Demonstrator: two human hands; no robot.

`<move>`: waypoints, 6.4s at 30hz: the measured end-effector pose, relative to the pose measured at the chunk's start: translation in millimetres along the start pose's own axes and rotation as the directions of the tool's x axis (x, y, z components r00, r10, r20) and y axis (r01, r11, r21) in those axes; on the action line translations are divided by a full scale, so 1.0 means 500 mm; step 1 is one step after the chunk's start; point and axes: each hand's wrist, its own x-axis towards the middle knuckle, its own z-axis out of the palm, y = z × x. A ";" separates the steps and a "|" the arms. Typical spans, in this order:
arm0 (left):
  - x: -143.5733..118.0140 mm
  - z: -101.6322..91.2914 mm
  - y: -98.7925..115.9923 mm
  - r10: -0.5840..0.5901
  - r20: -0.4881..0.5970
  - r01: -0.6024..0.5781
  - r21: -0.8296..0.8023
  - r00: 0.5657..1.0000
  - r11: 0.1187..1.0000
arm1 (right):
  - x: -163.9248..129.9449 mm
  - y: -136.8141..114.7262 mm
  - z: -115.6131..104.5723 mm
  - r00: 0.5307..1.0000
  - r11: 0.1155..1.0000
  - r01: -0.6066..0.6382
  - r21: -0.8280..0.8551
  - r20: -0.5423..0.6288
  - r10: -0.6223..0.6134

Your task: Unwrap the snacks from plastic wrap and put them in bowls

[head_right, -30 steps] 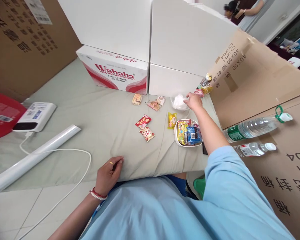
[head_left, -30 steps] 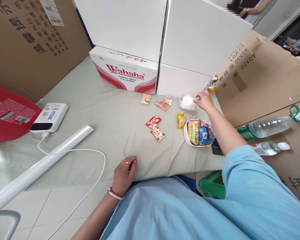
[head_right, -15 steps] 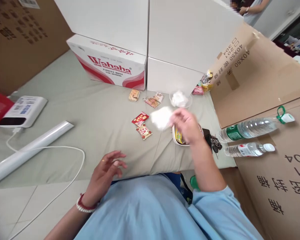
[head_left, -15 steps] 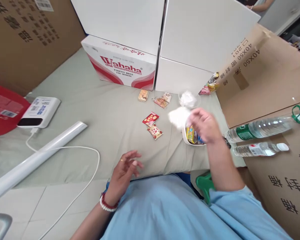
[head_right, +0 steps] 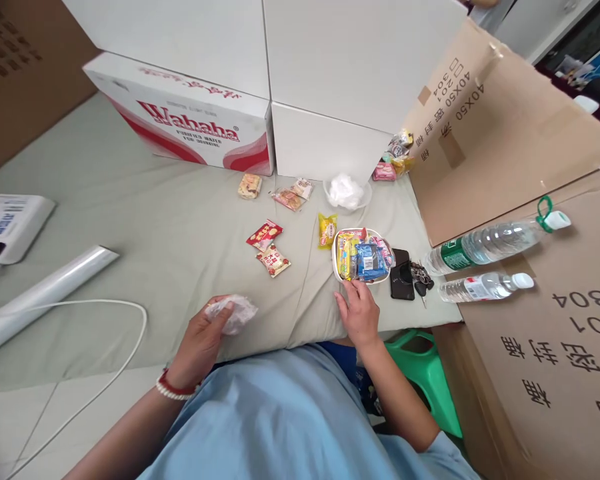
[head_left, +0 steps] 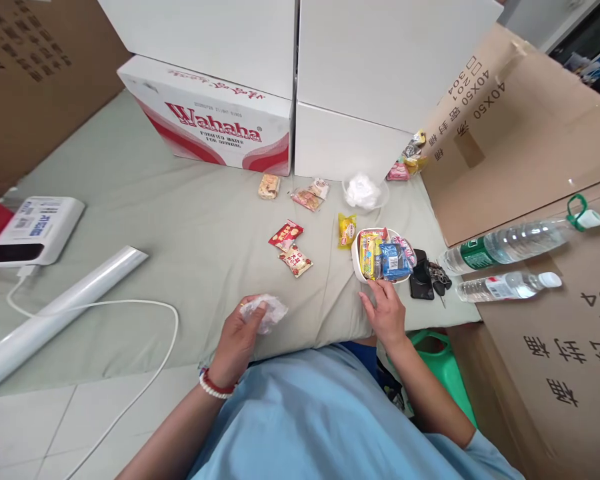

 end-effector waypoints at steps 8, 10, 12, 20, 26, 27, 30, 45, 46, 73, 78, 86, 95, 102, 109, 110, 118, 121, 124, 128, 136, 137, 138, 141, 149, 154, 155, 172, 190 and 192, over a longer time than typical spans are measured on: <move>-0.010 -0.023 -0.005 0.077 -0.082 -0.063 0.161 0.994 0.985 | 0.052 -0.002 0.025 0.995 0.986 -0.055 -0.160 -0.090 0.041; -0.011 -0.028 0.002 0.152 -0.088 -0.122 0.278 0.985 0.953 | 0.064 0.018 0.013 0.996 0.977 -0.055 -0.204 -0.077 0.040; -0.010 -0.035 0.005 0.227 -0.085 -0.180 0.376 0.970 0.909 | 0.076 0.054 -0.006 0.995 0.966 -0.084 -0.245 -0.067 0.070; 0.011 -0.063 -0.008 0.457 -0.138 -0.253 0.676 0.879 0.692 | 0.115 0.116 -0.067 0.971 0.950 -0.216 -0.224 -0.148 0.185; 0.017 -0.057 -0.023 0.413 -0.123 -0.224 0.685 0.902 0.693 | 0.161 0.020 0.019 0.995 0.973 -0.008 -0.231 0.098 0.032; 0.016 -0.057 -0.027 0.409 -0.119 -0.221 0.690 0.905 0.689 | 0.174 0.017 0.029 0.993 0.965 -0.005 -0.261 0.116 0.036; 0.007 -0.065 -0.040 0.408 -0.136 -0.201 0.704 0.903 0.681 | 0.210 0.035 0.035 0.984 0.942 -0.030 -0.335 0.157 0.087; -0.009 -0.074 -0.082 0.609 -0.040 -0.382 0.745 0.792 0.547 | 0.454 0.293 0.023 0.986 0.937 -0.145 -0.318 0.034 0.164; -0.010 -0.073 -0.082 0.621 -0.039 -0.394 0.741 0.783 0.544 | 0.478 0.301 0.022 0.983 0.946 -0.164 -0.278 0.030 0.179; 0.023 0.045 -0.007 0.158 0.123 -0.148 -0.084 0.980 0.985 | 0.096 -0.144 0.094 0.768 0.266 -0.636 0.725 0.630 0.116; 0.029 0.022 -0.014 0.109 0.033 -0.104 -0.135 0.993 0.985 | 0.099 -0.129 0.061 0.574 0.119 -0.818 0.562 0.812 0.109; 0.004 0.033 0.010 0.472 -0.083 -0.450 0.192 0.878 0.872 | 0.110 -0.138 0.038 0.526 0.041 -0.847 0.530 0.826 0.202; 0.042 0.046 0.050 0.474 0.257 -0.518 0.142 0.842 0.843 | 0.085 -0.191 0.009 0.589 0.119 -0.808 0.577 0.795 0.145; 0.029 0.004 0.031 0.117 0.184 -0.077 -0.212 0.976 0.974 | 0.121 -0.133 -0.001 0.672 0.067 -0.731 0.679 0.698 0.248; 0.006 0.057 0.017 0.101 0.088 -0.067 -0.323 0.991 0.944 | 0.089 -0.201 0.015 0.773 0.308 -0.627 0.716 0.619 0.135; 0.005 0.059 0.022 0.106 0.113 -0.068 -0.300 0.988 0.952 | 0.080 -0.211 0.024 0.766 0.313 -0.632 0.709 0.631 0.119; 0.034 0.009 0.050 0.121 0.043 -0.108 -0.221 0.992 0.969 | 0.081 -0.169 0.032 0.764 0.113 -0.637 0.762 0.605 0.224; 0.037 -0.011 0.041 0.092 -0.018 -0.093 -0.288 0.996 0.953 | 0.098 -0.113 0.001 0.748 0.121 -0.660 0.742 0.632 0.203; 0.032 -0.016 0.019 0.057 -0.065 -0.077 -0.363 0.996 0.929 | 0.114 -0.068 -0.023 0.733 0.180 -0.679 0.712 0.642 0.225; 0.027 -0.010 -0.006 0.022 -0.108 -0.063 -0.387 0.994 0.920 | 0.134 -0.040 -0.042 0.752 0.245 -0.657 0.713 0.598 0.276; 0.056 -0.035 0.019 0.058 -0.075 -0.075 -0.248 0.996 0.966 | 0.118 -0.024 -0.040 0.761 0.177 -0.622 0.763 0.535 0.368; 0.060 -0.039 0.023 0.067 -0.068 -0.081 -0.225 0.995 0.971 | 0.111 -0.021 -0.034 0.760 0.174 -0.619 0.766 0.528 0.379; 0.062 -0.042 0.025 0.076 -0.064 -0.088 -0.204 0.995 0.975 | 0.104 -0.018 -0.027 0.761 0.177 -0.616 0.768 0.521 0.387; 0.062 -0.044 0.019 0.105 -0.086 -0.120 -0.181 0.991 0.976 | 0.092 -0.009 -0.014 0.781 0.218 -0.595 0.774 0.493 0.384; 0.048 -0.028 0.007 -0.019 -0.033 0.004 -0.403 0.999 0.915 | 0.132 -0.022 -0.047 0.921 0.432 -0.384 0.816 0.309 0.236; 0.077 -0.021 0.035 -0.132 0.076 0.143 -0.161 0.988 0.977 | 0.129 -0.042 -0.031 0.943 0.496 -0.333 0.802 0.301 0.145; 0.083 -0.022 0.040 -0.118 0.100 0.127 -0.086 0.988 0.988 | 0.123 -0.041 -0.025 0.940 0.494 -0.341 0.800 0.295 0.171; 0.040 0.013 0.025 0.012 -0.009 -0.014 -0.181 1.000 0.983 | 0.095 -0.187 0.140 0.909 0.885 0.241 0.399 0.226 -0.350; 0.099 -0.115 0.010 0.071 -0.149 -0.081 -0.056 0.986 0.995 | -0.033 0.028 0.018 0.953 0.832 0.178 0.526 0.117 -0.278; 0.088 -0.133 0.006 0.115 -0.166 -0.098 0.105 0.980 0.990 | -0.026 0.031 0.011 0.943 0.862 0.186 0.471 0.162 -0.292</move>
